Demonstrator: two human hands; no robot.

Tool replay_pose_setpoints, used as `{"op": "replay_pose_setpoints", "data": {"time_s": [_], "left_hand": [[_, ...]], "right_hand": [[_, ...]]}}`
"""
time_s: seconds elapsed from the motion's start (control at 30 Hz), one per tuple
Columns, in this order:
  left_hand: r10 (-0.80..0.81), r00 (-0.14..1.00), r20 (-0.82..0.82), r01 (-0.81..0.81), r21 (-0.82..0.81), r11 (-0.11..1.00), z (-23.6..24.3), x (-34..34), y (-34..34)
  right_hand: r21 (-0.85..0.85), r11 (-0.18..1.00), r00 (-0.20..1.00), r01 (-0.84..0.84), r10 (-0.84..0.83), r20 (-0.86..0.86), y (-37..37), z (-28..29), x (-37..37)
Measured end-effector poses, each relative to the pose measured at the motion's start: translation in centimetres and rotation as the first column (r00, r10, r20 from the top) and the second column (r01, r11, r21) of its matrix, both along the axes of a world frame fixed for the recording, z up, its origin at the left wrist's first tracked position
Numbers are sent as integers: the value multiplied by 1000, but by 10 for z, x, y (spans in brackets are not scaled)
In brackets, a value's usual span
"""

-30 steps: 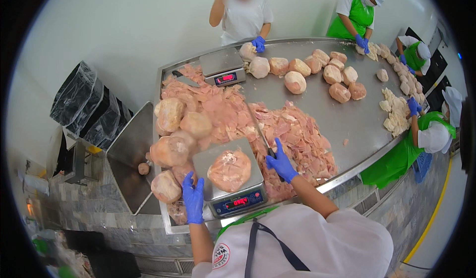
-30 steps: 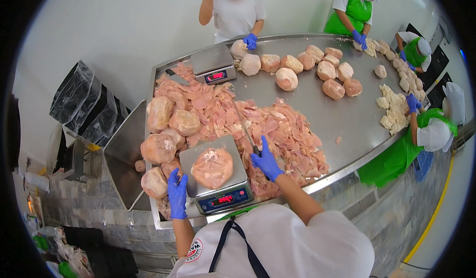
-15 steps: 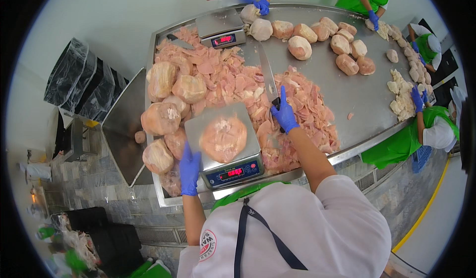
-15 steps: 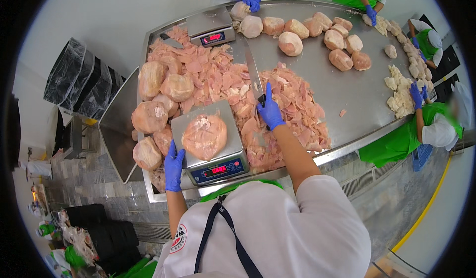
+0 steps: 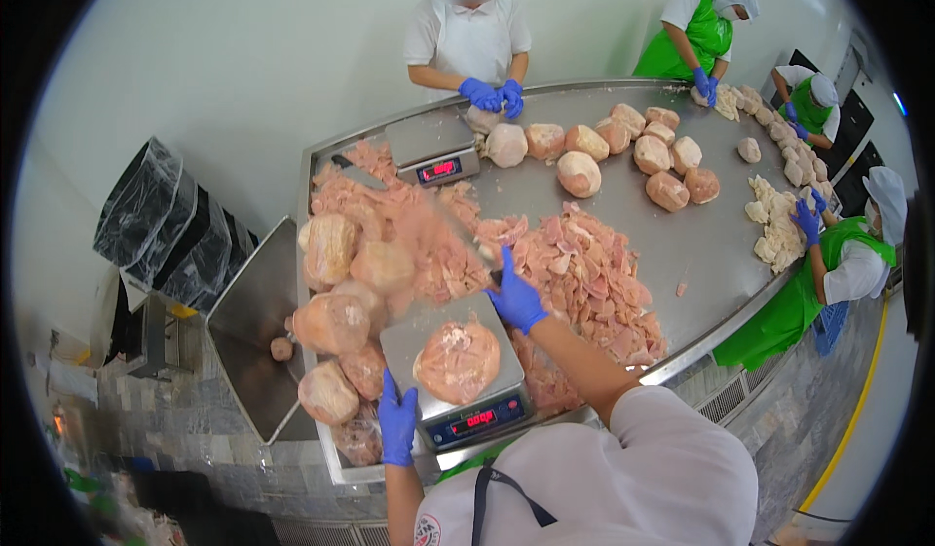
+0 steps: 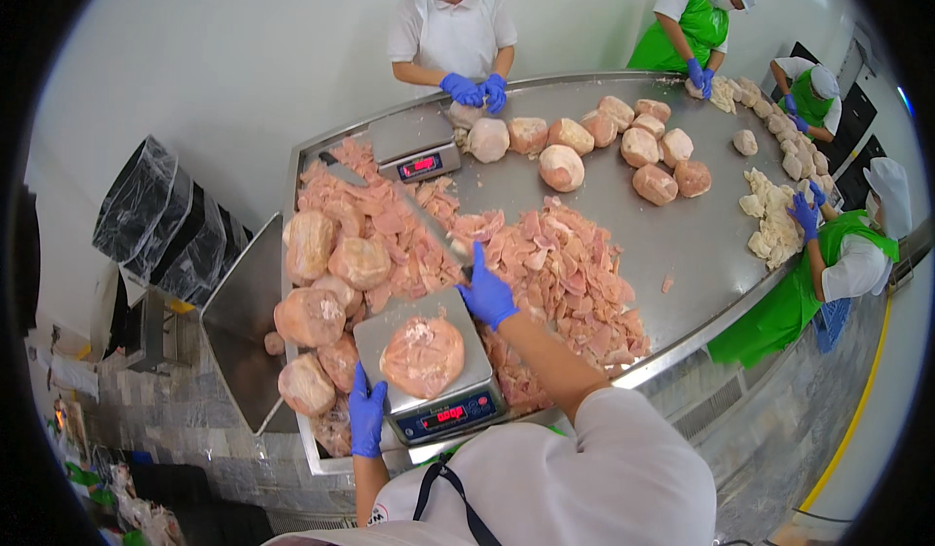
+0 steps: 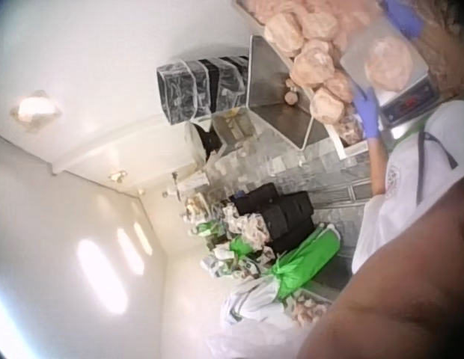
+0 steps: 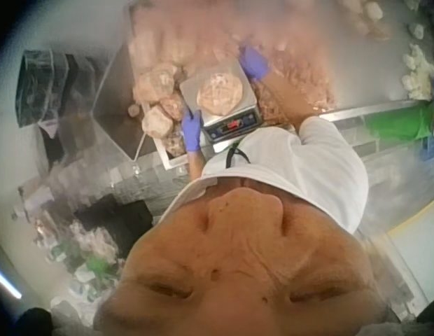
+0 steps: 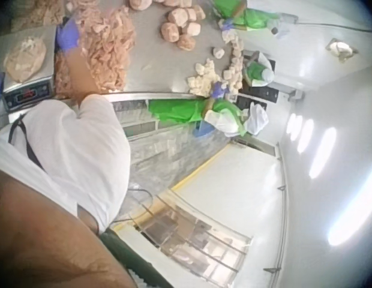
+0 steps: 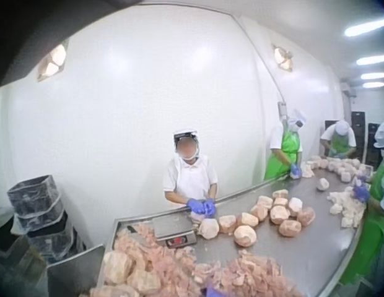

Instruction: The person trims fat and excess tissue from raw meat portions using a knife. They weigh each portion on a digital scale, trim it to the target weight, and place the finished pieces on the stainless steel table.

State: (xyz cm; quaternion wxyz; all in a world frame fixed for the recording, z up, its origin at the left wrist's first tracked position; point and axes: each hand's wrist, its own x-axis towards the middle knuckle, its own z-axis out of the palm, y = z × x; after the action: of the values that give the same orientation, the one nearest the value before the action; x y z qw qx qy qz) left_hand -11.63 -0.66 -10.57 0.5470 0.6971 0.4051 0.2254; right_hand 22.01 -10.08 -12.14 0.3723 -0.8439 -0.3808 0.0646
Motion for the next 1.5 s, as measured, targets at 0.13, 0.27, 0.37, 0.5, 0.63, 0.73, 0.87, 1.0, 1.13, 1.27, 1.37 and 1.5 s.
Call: {"op": "replay_pose_setpoints", "data": {"time_s": [0.13, 0.27, 0.37, 0.5, 0.63, 0.73, 0.87, 1.0, 1.13, 1.27, 1.37, 1.5], "left_hand": [[16, 999, 33, -16, -17, 1000, -3, -2, 2], [67, 996, 50, -66, -18, 998, -16, -3, -2], [67, 995, -76, -74, -91, 993, 22, 11, -15], [57, 998, -30, -59, -50, 997, 18, 16, -19], [19, 1000, -10, -19, 10, 1000, -4, 20, -19], [-23, 999, -26, 22, -12, 1000, 3, 35, -18], [-91, 994, -55, 92, 14, 996, 18, 49, -12], [-133, 990, 47, 133, -6, 991, -4, 56, -2], [-166, 984, -61, 169, 51, 984, -1, 38, -1], [-130, 986, 104, 144, -140, 980, -1, 24, -5], [-61, 996, 59, 69, -146, 987, -14, 11, -1], [-90, 990, -104, 85, -51, 995, -6, -2, 1]], "right_hand": [[-350, 936, 992, 27, 19, 128, 11, 7, 5], [-338, 937, 939, 91, 32, 343, 15, -14, 42], [-384, 908, 959, 169, -62, 277, 5, -28, 76], [-372, 901, 957, 224, -131, 260, -1, -31, 113], [-353, 874, 883, 334, -160, 441, -9, -35, 157], [-296, 902, 934, 316, -241, 262, -14, -30, 171], [-297, 951, 993, 84, -106, -59, 17, 11, 125], [-225, 970, 989, -95, 67, -130, 32, -6, 94], [-352, 923, 983, -154, 108, -146, 31, 0, 80], [-471, 881, 995, -50, 82, 48, 17, 15, 60], [-433, 897, 966, 90, 27, 256, 13, -3, 47], [-433, 875, 914, 217, -26, 406, -14, -9, 68]]}}
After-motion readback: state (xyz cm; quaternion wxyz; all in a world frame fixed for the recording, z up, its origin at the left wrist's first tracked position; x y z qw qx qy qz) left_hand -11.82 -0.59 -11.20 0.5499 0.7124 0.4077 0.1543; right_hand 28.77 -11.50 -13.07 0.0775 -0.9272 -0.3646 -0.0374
